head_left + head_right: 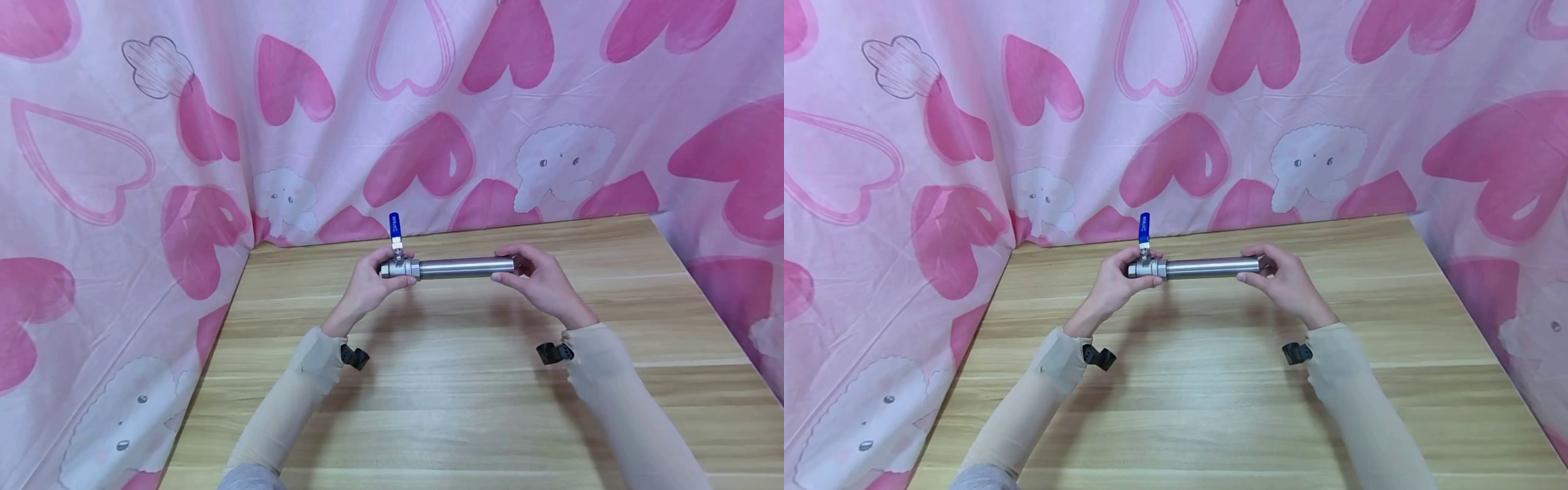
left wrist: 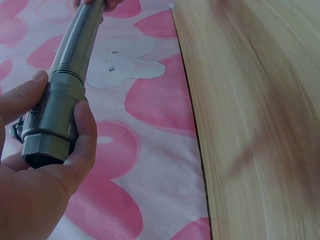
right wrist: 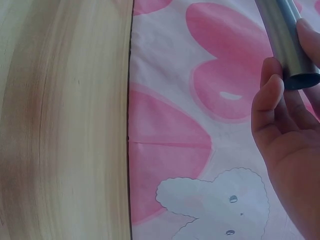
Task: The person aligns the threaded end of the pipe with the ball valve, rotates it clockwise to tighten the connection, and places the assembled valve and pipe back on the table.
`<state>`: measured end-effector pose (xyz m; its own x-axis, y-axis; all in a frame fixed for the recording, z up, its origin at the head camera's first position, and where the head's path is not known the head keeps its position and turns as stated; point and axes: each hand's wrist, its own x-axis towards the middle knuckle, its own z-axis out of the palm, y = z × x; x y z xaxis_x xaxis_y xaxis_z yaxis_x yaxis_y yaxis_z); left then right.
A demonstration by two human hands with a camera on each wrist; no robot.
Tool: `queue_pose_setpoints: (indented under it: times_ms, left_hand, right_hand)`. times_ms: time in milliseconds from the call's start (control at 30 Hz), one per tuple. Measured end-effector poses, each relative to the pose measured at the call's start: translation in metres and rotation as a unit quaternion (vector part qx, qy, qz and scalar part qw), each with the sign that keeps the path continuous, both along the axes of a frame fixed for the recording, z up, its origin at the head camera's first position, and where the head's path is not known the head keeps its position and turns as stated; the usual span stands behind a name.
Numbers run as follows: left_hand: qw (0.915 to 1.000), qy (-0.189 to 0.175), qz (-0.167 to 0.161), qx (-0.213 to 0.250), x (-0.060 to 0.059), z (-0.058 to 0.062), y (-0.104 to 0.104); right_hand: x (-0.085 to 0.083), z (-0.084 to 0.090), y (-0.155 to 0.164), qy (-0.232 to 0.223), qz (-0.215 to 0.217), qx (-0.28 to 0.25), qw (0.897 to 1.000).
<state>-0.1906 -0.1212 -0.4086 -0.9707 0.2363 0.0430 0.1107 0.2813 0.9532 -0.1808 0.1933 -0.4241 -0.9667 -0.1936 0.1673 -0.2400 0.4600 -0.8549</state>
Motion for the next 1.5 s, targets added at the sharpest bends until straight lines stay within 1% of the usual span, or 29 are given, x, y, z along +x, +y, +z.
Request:
queue_pose_setpoints:
  times_ms: [133,367,533,700,967,1233,1500]
  left_hand:
    - [1.0000,0.003,-0.001,-0.004,0.0004,0.0007,0.0002]
    - [1.0000,0.002,0.001,-0.007,0.0005,0.0003,0.0010]
    - [1.0000,0.003,0.001,-0.008,0.0006,0.0004,0.0015]
    - [1.0000,0.002,0.001,-0.010,0.0011,0.0002,0.0022]
    - [1.0000,0.001,0.002,-0.009,0.0018,-0.0003,0.0029]
    - [1.0000,0.000,0.001,-0.006,0.0012,0.0004,0.0021]
    - [0.9999,0.005,0.003,-0.011,0.0007,0.0003,0.0020]
  right_hand:
    - [0.0000,0.0000,0.0000,0.004,0.001,-0.004,1.000]
    - [0.0007,0.0012,0.0009,0.019,0.018,-0.004,1.000]
    - [0.0011,0.0014,0.0005,0.013,0.013,-0.001,1.000]
    - [0.0019,0.0011,0.0008,0.011,0.014,-0.008,1.000]
    - [0.0019,0.0008,0.0006,-0.006,0.003,-0.017,1.000]
    - [0.0027,0.0013,0.0003,-0.009,0.002,-0.024,1.000]
    - [0.0037,0.0002,0.0001,0.006,0.022,-0.033,0.999]
